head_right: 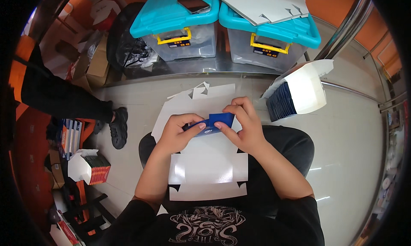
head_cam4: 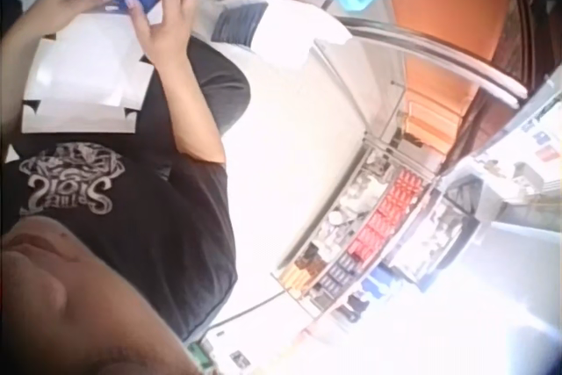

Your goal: The person operates a smartphone, places it on a container lid, and folds flat cardboard food boxes into shape by hand.

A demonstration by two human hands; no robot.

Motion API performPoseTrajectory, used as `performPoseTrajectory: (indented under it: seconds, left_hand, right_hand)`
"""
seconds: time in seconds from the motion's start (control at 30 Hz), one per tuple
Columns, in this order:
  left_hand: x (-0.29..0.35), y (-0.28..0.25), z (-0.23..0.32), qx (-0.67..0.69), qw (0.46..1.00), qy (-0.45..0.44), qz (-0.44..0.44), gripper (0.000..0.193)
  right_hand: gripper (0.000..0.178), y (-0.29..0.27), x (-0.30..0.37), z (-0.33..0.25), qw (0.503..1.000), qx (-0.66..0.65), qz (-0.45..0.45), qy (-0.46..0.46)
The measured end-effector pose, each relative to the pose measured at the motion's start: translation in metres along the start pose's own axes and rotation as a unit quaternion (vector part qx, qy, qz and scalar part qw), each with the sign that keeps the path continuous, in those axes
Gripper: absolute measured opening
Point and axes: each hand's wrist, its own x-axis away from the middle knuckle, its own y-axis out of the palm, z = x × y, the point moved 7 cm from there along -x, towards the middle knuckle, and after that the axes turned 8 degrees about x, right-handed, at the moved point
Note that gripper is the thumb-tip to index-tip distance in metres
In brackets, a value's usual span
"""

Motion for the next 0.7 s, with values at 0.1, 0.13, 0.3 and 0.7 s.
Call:
performPoseTrajectory:
  seconds: [0.1,0.13,0.3,0.7]
  left_hand:
    - [0.001,-0.001,0.003,0.032,0.999,0.012,0.011,0.01]
    - [0.001,-0.003,0.007,0.031,0.999,0.017,0.013,0.01]
    - [0.007,-0.015,0.049,-0.034,0.996,0.078,0.003,0.011]
    - [0.103,-0.05,0.152,-0.132,0.959,0.23,0.098,0.023]
  right_hand:
    - [0.036,0.0,0.006,0.002,0.998,0.038,0.058,-0.006]
    - [0.036,0.0,0.004,-0.001,0.997,0.039,0.06,-0.012]
    - [0.037,-0.003,-0.015,-0.031,0.993,0.075,0.054,-0.077]
    - [0.04,-0.014,-0.06,-0.148,0.979,0.009,0.024,-0.203]
